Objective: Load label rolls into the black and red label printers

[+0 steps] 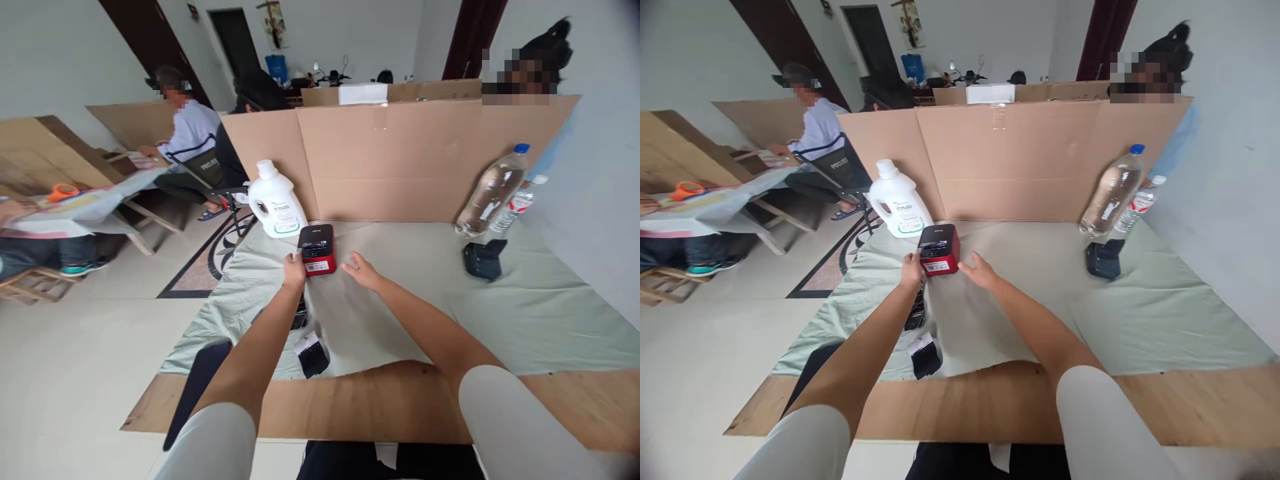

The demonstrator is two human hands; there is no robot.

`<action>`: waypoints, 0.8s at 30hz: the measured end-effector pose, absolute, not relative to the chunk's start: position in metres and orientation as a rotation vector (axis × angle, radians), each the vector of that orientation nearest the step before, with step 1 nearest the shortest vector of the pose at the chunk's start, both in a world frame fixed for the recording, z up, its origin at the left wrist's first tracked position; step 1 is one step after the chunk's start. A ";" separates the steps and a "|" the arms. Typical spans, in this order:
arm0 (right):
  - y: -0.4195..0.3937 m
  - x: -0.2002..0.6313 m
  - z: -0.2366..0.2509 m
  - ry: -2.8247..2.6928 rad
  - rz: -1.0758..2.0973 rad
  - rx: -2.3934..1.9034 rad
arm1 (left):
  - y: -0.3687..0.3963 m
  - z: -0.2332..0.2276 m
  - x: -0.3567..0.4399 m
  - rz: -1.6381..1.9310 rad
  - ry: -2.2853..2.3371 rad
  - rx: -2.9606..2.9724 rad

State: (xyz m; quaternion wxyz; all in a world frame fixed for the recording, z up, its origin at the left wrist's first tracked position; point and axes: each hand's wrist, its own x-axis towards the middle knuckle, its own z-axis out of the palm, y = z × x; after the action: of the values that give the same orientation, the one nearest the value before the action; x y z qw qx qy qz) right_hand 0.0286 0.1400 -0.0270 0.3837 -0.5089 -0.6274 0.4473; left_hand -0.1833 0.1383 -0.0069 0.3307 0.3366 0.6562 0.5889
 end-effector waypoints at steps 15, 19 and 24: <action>0.100 0.334 -0.025 -0.823 0.125 -2.401 | -0.096 -0.038 -0.004 0.219 1.073 2.491; 0.100 0.339 -0.027 -0.960 0.152 -2.432 | -0.110 -0.039 -0.015 0.122 0.993 2.549; 0.082 0.320 -0.024 -0.971 0.081 -2.352 | -0.121 -0.039 -0.024 0.087 0.971 2.567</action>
State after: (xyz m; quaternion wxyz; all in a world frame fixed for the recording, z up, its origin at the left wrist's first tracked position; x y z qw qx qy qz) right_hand 0.3195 0.0822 -0.0235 0.2935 -0.8832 -0.3645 0.0305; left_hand -0.0243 -0.1208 -0.0393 0.1964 0.9166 0.3468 0.0309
